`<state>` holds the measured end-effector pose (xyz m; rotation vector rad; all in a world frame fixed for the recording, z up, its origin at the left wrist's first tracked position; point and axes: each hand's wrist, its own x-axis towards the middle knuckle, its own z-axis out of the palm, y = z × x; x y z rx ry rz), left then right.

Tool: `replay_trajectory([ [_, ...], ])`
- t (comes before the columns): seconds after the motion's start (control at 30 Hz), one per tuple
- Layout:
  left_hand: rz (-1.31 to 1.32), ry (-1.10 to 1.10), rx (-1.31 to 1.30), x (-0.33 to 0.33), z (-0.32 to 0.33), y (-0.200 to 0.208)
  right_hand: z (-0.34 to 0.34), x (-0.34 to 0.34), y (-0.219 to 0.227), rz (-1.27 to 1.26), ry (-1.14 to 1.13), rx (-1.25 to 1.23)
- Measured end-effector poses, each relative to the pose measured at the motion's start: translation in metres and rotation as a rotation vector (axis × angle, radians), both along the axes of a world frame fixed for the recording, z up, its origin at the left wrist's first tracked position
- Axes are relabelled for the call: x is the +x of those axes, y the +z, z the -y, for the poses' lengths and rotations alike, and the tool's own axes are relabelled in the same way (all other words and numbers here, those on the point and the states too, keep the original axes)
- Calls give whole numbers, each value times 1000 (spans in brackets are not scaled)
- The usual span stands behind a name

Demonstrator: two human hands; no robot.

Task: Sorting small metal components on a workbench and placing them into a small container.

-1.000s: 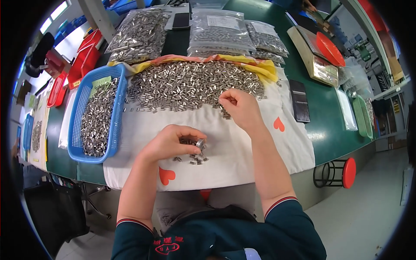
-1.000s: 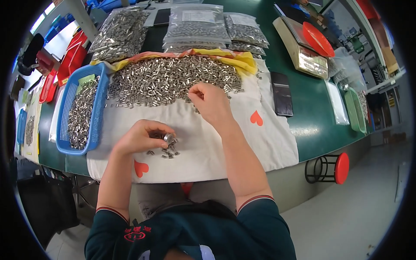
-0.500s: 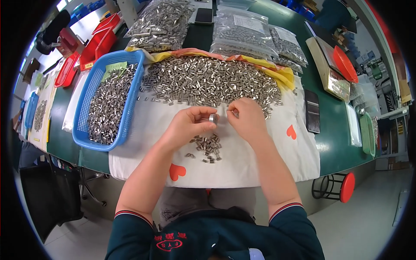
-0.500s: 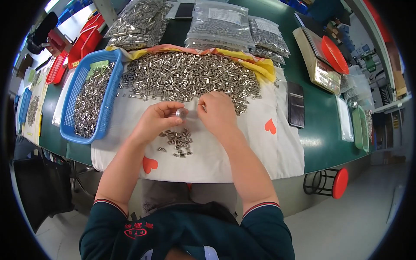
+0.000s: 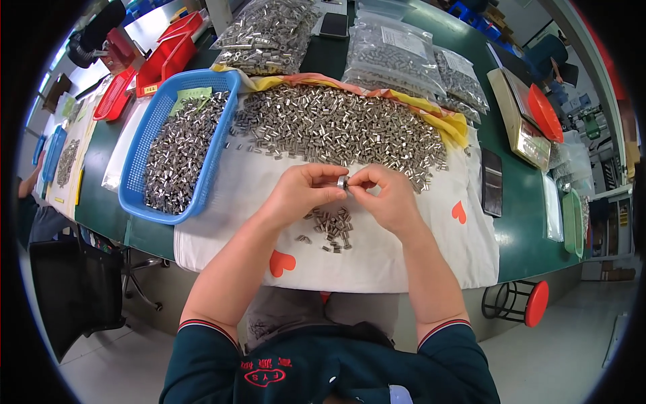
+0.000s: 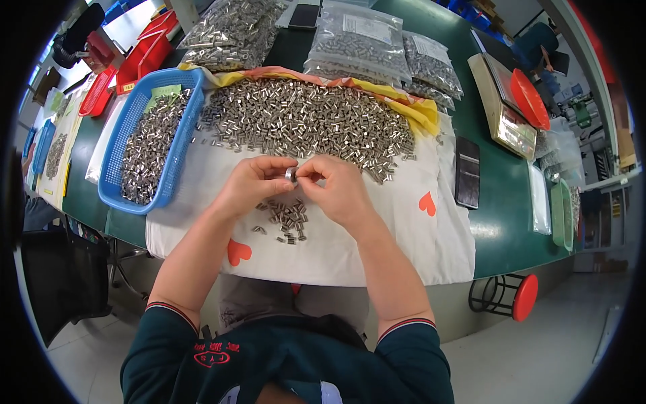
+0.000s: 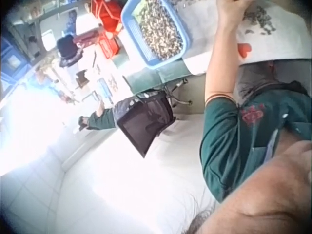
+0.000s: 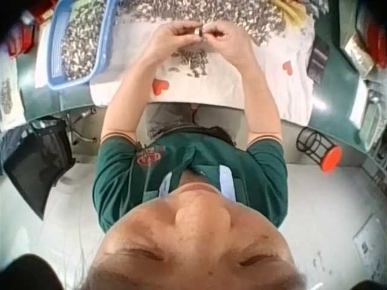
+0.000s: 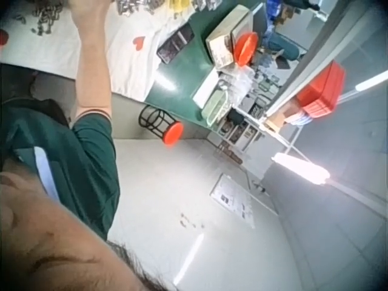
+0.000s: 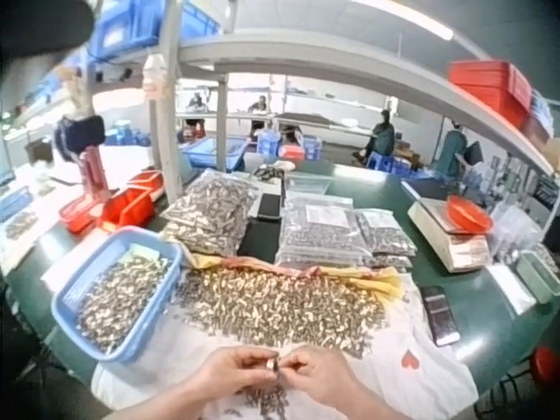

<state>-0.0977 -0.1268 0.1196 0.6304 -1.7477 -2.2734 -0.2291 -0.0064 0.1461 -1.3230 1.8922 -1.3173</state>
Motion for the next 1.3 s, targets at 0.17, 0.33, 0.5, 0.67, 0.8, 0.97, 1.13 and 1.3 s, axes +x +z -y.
replay_trajectory([
  [0.17,67,42,-143,-1,0,3,4,6,-1,-549,5,-75],
  [0.33,-34,-46,-61,-1,-3,-6,-8,-4,4,-244,71,-19],
  [0.5,-31,-152,-111,8,-5,1,-12,-7,12,-174,85,220],
  [0.67,18,-317,-309,9,-11,4,-23,-32,-2,-533,-70,284],
  [0.8,46,-406,-300,6,-5,11,-18,-33,-11,-687,-99,330],
  [0.97,10,-225,-171,4,1,9,-7,-28,-11,-741,-82,204],
  [1.13,-26,-211,-80,0,1,-2,-10,-32,-15,-743,-161,281],
  [1.3,-8,-203,-38,3,-2,-1,-14,-30,-4,-539,-214,302],
])
